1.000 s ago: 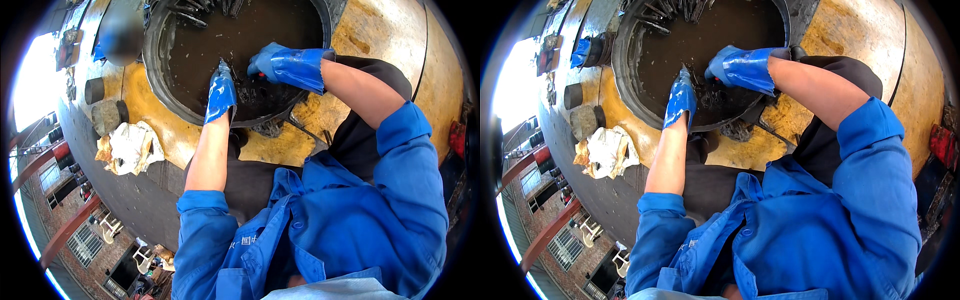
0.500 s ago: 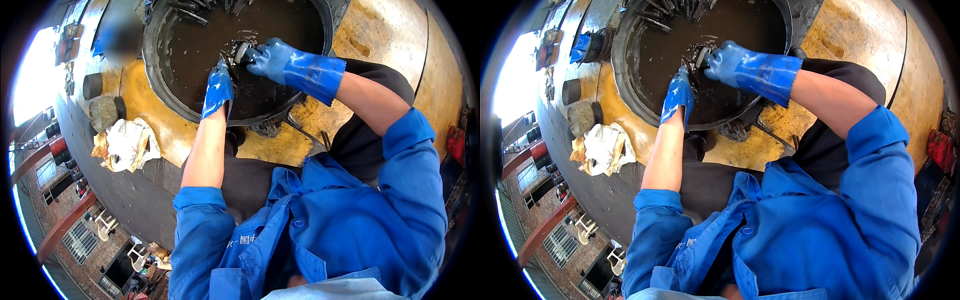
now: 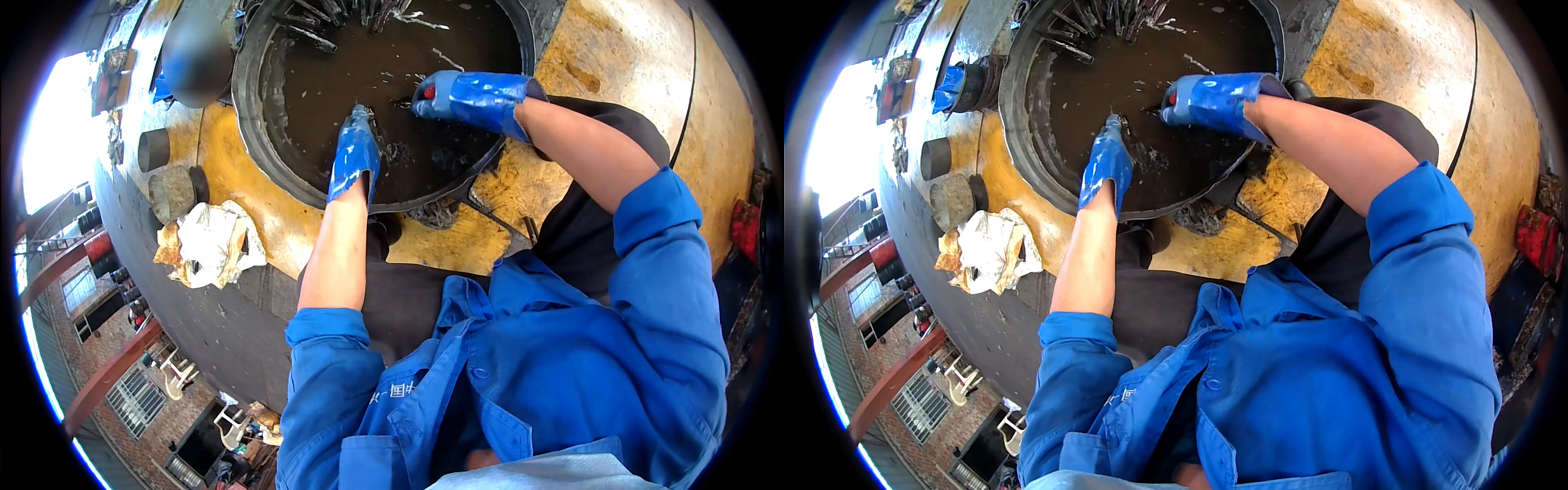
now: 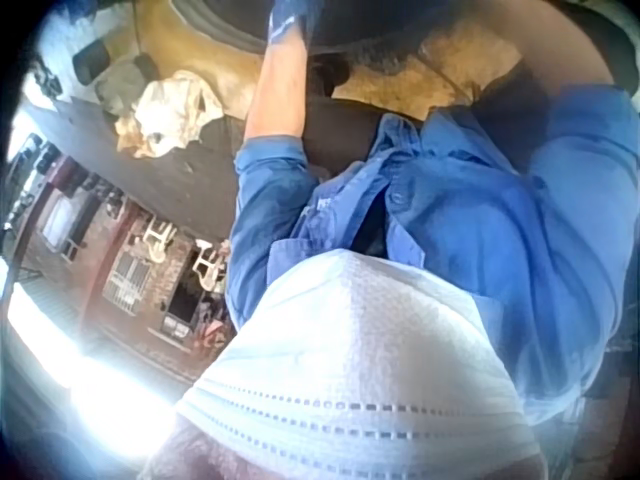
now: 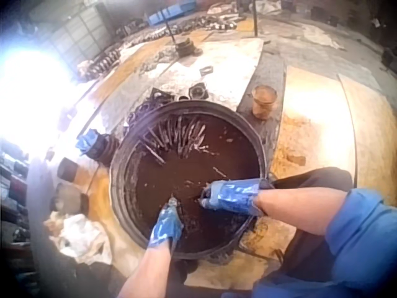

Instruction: The person cleans various metal machine parts by dipping them into a basin of dark liquid, scrubbing them with a brush, and setting them aside on a nearby surface.

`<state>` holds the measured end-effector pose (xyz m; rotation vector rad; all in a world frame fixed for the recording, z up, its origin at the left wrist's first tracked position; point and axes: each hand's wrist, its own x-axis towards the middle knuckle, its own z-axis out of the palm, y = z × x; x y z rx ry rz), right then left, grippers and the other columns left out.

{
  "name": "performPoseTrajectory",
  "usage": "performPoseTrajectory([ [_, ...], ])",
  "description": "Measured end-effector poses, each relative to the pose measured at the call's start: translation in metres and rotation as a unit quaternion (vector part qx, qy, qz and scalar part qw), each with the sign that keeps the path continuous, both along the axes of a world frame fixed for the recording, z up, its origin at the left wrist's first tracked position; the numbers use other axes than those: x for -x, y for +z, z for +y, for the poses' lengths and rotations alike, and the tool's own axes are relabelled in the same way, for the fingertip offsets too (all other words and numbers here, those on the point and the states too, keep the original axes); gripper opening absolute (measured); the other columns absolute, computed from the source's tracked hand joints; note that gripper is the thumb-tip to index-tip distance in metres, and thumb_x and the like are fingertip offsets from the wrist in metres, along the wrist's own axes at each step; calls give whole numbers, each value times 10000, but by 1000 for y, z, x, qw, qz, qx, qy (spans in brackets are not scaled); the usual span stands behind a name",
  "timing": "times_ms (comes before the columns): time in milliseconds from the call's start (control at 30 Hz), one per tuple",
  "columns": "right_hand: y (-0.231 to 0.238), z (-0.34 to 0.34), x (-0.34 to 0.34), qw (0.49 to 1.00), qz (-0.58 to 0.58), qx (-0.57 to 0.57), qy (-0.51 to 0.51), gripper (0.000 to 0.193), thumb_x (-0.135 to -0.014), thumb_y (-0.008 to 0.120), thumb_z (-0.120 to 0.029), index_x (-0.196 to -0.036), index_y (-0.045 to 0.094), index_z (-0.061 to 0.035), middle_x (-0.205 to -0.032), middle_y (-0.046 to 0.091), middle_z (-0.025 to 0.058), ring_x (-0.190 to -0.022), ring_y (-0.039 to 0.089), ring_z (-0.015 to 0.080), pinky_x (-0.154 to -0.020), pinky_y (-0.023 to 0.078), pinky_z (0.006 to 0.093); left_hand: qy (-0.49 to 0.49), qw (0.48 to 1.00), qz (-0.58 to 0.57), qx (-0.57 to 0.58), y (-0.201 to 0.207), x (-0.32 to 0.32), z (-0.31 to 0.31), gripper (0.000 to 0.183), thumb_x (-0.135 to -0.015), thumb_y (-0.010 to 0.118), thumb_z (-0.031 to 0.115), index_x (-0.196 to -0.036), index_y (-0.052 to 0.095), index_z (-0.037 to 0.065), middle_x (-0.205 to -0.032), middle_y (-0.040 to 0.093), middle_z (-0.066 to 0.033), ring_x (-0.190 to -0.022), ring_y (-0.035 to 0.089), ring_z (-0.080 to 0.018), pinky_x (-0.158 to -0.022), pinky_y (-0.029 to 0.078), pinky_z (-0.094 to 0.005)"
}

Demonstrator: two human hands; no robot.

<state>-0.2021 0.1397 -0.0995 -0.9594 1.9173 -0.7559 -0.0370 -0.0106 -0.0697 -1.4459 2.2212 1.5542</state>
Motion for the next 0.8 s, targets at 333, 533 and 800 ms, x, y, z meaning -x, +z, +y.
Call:
performPoseTrajectory([
  [333, 38, -40, 12, 974, -75, 110, -182, 321, -933, 698, -353, -1161, 755, -134, -962, 763, 58, -842, 696, 148, -795, 568, 317, -125, 980, -99, 119, -15, -15, -23, 583, -1108, 273, 417, -1405, 551, 0, -1333, 654, -167, -1210, 600, -300, -1059, 425, -364],
  [533, 40, -30, -15, 981, -79, 110, -141, 243, -971, 667, -250, -1162, 751, -124, -975, 761, 39, -852, 691, 122, -822, 576, 302, -42, 990, -138, 10, 2, -5, -18, 496, -1121, 246, 281, -1438, 479, -20, -1283, 656, -238, -1194, 637, -338, -1034, 468, -411],
  [800, 43, 4, -43, 989, -52, 139, -15, 244, -937, 680, -219, -1150, 747, -122, -1040, 765, 66, -966, 719, 171, -911, 562, 332, -113, 975, -119, 149, -13, -21, -24, 646, -1075, 355, 539, -1330, 618, 7, -1306, 662, -180, -1199, 617, -293, -1021, 465, -370],
])
